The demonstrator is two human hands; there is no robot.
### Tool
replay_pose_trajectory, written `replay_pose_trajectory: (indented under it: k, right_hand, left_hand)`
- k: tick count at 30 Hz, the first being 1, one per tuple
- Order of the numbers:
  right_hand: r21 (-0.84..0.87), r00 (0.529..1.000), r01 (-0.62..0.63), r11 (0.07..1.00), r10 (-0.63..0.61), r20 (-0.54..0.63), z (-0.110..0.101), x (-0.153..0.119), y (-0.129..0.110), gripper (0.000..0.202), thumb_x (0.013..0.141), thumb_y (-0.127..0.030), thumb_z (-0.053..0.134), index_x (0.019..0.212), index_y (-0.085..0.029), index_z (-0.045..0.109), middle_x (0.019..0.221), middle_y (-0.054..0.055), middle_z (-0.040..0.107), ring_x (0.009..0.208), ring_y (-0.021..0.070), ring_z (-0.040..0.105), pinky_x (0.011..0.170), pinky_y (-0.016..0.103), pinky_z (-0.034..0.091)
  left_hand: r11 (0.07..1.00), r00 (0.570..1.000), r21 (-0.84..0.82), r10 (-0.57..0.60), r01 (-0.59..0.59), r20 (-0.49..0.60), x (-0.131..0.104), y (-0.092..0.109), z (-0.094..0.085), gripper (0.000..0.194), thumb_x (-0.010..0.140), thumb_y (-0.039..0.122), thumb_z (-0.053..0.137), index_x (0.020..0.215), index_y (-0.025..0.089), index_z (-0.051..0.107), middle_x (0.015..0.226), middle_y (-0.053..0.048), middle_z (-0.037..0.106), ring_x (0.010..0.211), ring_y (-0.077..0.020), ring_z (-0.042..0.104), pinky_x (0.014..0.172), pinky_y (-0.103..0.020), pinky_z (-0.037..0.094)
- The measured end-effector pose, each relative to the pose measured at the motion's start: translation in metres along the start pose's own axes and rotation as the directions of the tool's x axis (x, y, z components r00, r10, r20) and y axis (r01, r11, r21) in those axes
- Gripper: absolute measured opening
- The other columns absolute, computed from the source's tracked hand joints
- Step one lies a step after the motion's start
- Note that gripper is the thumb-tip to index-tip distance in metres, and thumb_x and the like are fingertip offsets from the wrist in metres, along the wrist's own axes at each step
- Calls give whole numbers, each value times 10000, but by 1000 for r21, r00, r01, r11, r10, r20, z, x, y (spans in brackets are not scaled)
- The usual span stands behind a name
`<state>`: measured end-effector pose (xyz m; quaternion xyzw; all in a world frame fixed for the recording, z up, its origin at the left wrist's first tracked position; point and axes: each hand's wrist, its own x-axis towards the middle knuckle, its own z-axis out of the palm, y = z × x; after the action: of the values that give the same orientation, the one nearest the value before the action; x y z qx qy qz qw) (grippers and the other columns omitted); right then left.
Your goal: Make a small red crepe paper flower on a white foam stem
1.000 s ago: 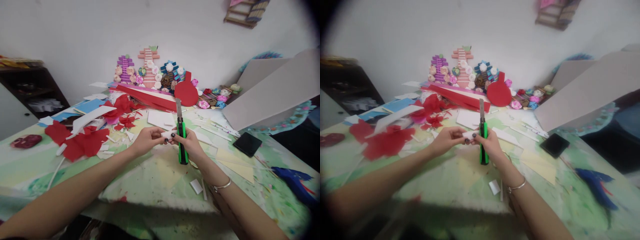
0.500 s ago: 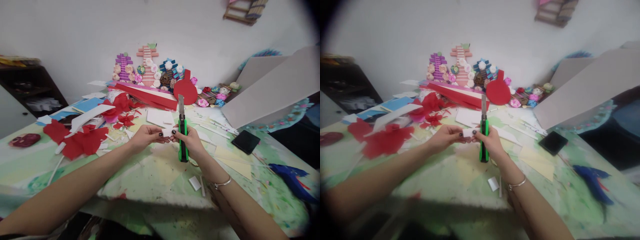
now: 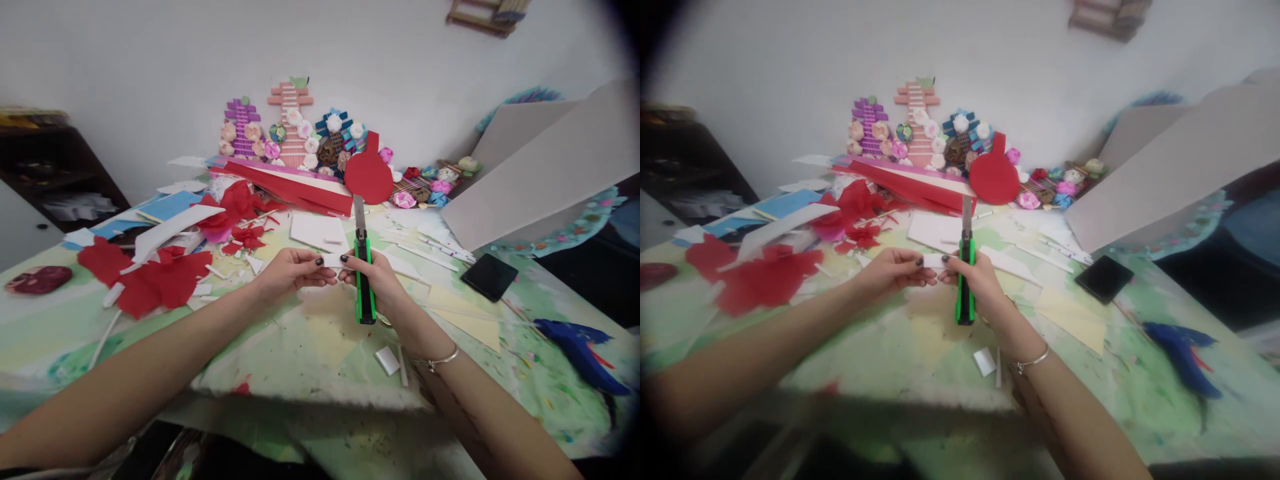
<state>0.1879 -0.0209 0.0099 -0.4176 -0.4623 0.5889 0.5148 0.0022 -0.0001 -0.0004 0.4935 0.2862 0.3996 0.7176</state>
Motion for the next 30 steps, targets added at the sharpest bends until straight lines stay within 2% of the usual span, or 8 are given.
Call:
replay_pose_trajectory:
  k: [11, 23, 30]
  right_hand:
    - [44, 998, -38, 998, 40, -47, 4, 0, 1, 216, 636, -219, 759, 753, -154, 589, 559, 9, 646, 529, 115, 639, 502, 177, 523]
    - [32, 1000, -22, 999, 23, -8, 2, 0, 1, 183, 669, -223, 737, 739, -152, 583, 563, 17, 651, 507, 97, 611, 491, 160, 501]
    - [16, 999, -44, 999, 44, -29, 4, -2, -1, 198, 646, -223, 740, 717, -148, 571, 550, 21, 647, 484, 87, 591, 500, 157, 503]
  left_hand:
    - [999, 999, -31, -33, 32, -31, 0, -1, 0, 254, 697, 298, 774, 793, 78, 693, 766, -121, 747, 693, -186, 708, 707, -289, 543]
    - [993, 996, -92, -74, 69, -43, 0, -1, 1, 132, 806, 191, 661, 814, 68, 707, 813, -134, 749, 707, -174, 711, 693, -264, 542]
    - [995, 997, -78, -65, 61, -41, 1, -4, 0, 159, 823, 211, 649, 794, 65, 706, 795, -139, 749, 696, -174, 715, 677, -248, 553]
